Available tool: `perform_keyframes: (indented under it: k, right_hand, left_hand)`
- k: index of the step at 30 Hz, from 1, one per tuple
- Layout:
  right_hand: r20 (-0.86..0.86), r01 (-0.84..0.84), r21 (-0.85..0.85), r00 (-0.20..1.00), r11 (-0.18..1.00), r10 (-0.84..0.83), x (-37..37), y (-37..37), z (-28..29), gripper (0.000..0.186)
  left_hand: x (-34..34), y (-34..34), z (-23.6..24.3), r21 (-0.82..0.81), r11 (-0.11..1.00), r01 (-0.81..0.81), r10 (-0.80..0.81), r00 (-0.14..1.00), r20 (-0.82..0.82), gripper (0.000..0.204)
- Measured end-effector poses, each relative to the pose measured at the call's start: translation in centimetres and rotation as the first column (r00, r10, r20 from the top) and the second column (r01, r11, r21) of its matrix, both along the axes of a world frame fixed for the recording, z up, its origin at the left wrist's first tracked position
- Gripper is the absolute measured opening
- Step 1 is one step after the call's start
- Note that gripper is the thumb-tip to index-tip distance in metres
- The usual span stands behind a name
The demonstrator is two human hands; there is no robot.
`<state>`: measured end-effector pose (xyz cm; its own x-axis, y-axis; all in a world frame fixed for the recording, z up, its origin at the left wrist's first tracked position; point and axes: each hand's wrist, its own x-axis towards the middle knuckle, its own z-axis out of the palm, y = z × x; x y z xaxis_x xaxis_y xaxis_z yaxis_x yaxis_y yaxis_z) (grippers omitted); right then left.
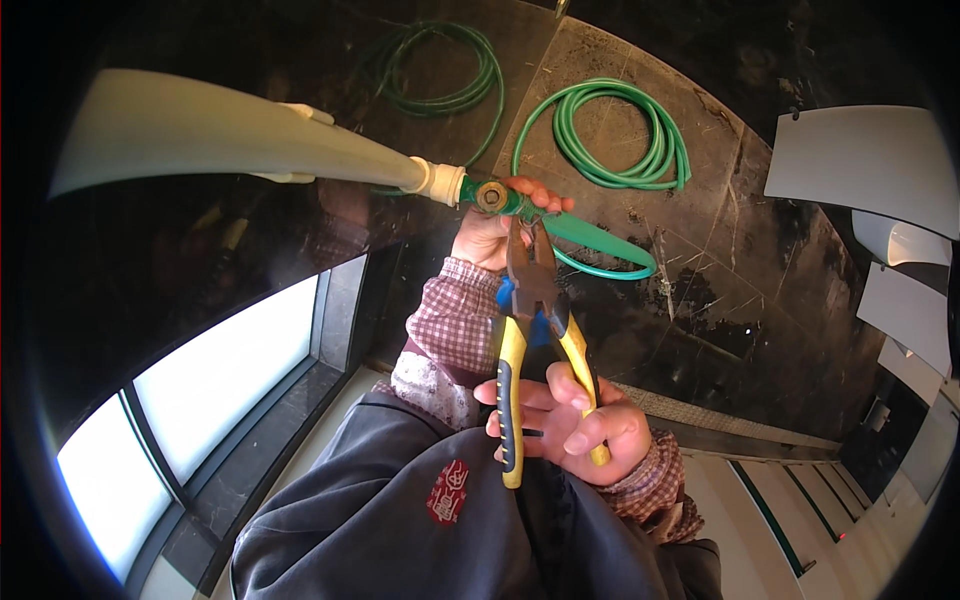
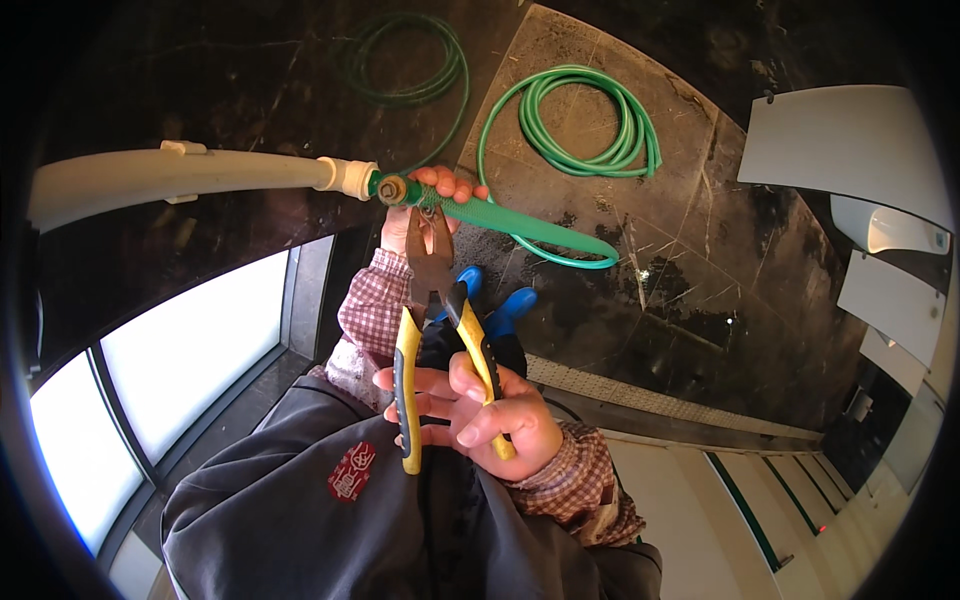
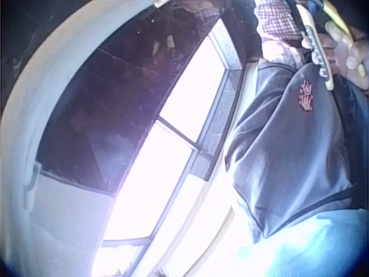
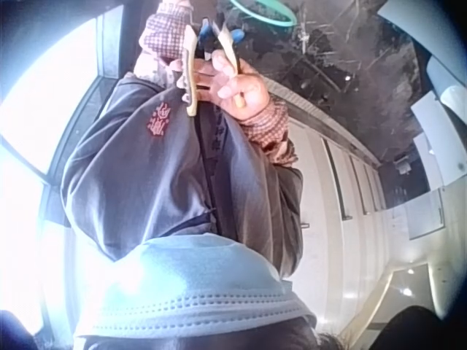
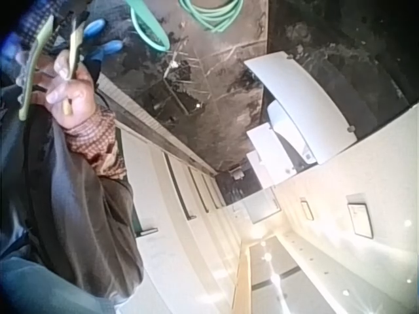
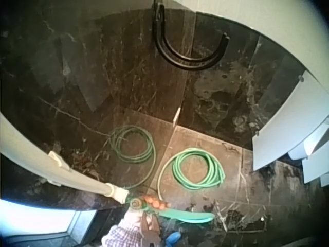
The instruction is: The recorder uses pliers to tighten a hose connection in a public restroom.
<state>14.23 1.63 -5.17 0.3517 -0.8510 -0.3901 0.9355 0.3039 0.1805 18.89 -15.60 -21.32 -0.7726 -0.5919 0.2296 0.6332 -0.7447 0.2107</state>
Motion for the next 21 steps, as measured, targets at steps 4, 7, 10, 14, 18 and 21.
perform_keyframes:
  k: [4,7,10,14,18,21]
  right_hand:
    - [0.005,0.007,0.012,1.0,1.0,-0.007,-0.5,0.1,0.3,0.028]
    - [-0.025,-0.031,0.092,0.999,0.995,0.033,-1.2,0.1,0.7,0.026]
    - [-0.191,-0.048,0.072,0.98,0.996,0.061,-1.6,0.7,0.4,0.029]
    - [-0.397,-0.052,0.082,0.914,0.995,0.08,-1.8,0.1,0.8,0.03]
    - [-0.455,-0.055,0.11,0.885,0.992,0.1,-2.0,0.3,0.6,0.03]
    - [-0.575,-0.102,0.212,0.791,0.972,0.208,-2.4,0.6,0.4,0.032]
  left_hand:
    - [0.0,0.1,0.4,-0.016,1.0,-0.001,0.001,1.0,0.013,0.036]
    - [0.0,-0.1,0.3,-0.019,1.0,0.011,-0.011,1.0,0.01,0.036]
    - [0.1,-0.2,0.1,-0.007,1.0,0.028,-0.028,1.0,0.009,0.036]
    - [0.2,-0.2,-0.1,0.008,1.0,0.021,-0.021,0.999,0.029,0.037]
    - [0.1,-0.1,-0.2,-0.001,1.0,0.013,-0.012,0.998,0.055,0.037]
    - [0.0,-0.2,-0.2,-0.005,1.0,0.01,-0.01,0.998,0.059,0.038]
